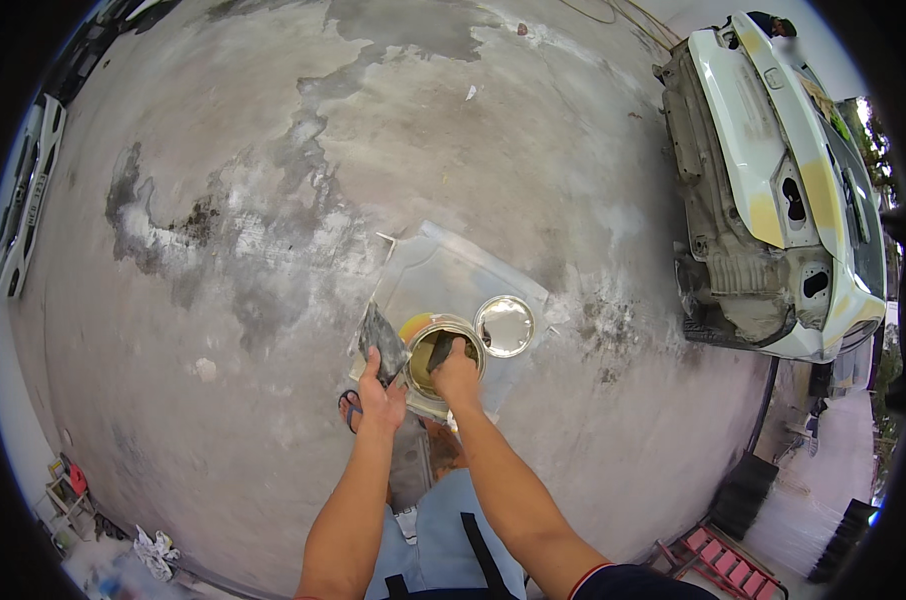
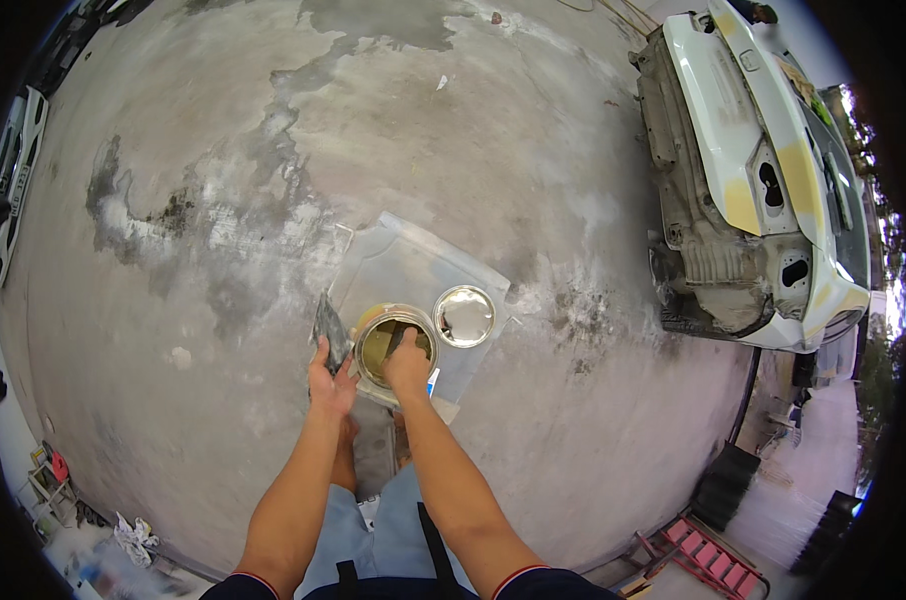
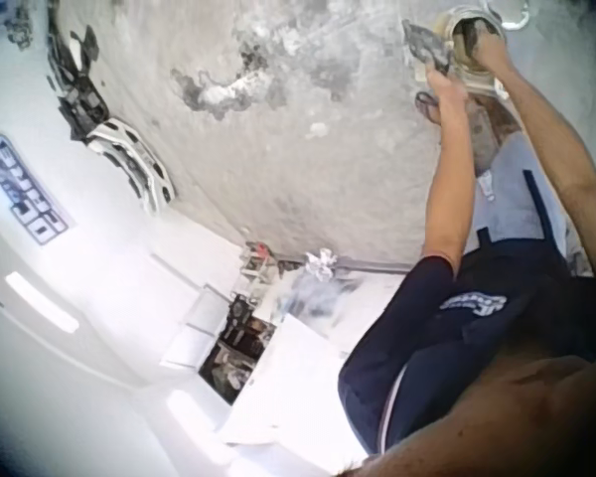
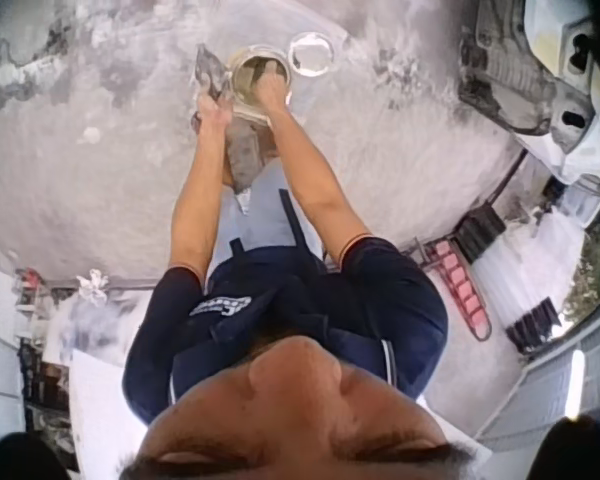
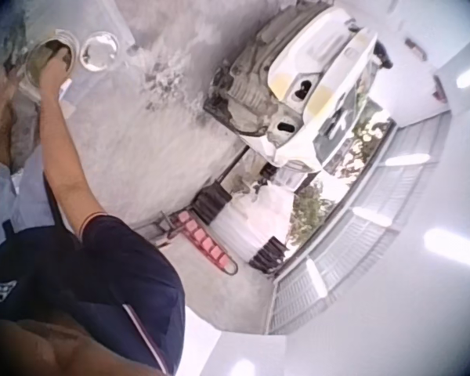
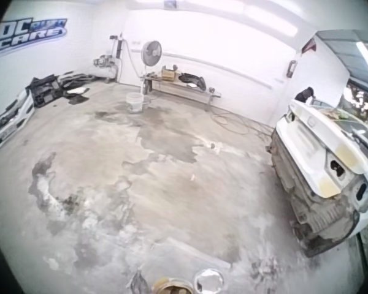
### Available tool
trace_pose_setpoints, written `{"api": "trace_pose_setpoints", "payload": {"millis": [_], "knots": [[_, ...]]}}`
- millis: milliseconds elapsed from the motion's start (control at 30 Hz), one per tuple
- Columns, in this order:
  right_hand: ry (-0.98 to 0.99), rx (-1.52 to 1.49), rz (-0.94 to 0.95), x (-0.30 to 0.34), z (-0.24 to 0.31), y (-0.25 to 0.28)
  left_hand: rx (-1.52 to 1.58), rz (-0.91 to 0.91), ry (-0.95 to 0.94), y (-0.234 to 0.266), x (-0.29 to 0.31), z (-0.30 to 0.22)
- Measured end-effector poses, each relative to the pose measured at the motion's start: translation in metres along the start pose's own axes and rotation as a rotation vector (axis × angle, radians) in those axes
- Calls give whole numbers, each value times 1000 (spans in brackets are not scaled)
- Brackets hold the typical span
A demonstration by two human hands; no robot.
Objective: The person applies yellow body filler to the rear bumper and side panels of a white sedan using a putty knife and sanding block. The person spreads the filler over sanded areas and smooths the surface.
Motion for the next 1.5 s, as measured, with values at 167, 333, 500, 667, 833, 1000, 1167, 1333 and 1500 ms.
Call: {"api": "trace_pose_setpoints", "payload": {"millis": [167, 333, 500, 667, 833, 1000, 1167, 1333, 1500], "knots": [[-63, -228, -15, -37, -15, -41, -25, 108, -12, 8, -17, 13], [-172, -760, 59, -72, -37, -71, 73, 111, -38, 27, -32, 25], [-287, -1447, 251, -79, -37, -83, 56, 137, -81, 34, -34, 29], [-308, -1644, 232, -73, -35, -85, 48, 92, -116, 34, -34, 28], [-138, -1612, 102, -56, -42, -78, 62, 183, 11, 27, -33, 31], [-139, -1415, -122, -26, -52, -63, -87, 50, 37, 31, -22, 38], [19, -1274, -179, -29, -48, -54, 25, 66, 78, 43, -11, 41], [24, -1136, -188, -30, -52, -46, -65, -40, -33, 58, 0, 10], [14, -1183, -85, 33, -50, -29, -141, 29, -233, 56, 28, -34]]}}
Point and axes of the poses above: each hand's wrist, its own x-axis away from the middle knuckle, its own y-axis out of the back of the hand, z = x × y, the point moved 4 cm from there along -x, towards the middle knuckle, and after that the axes turned 15 degrees about z, right-handed, at the moved point
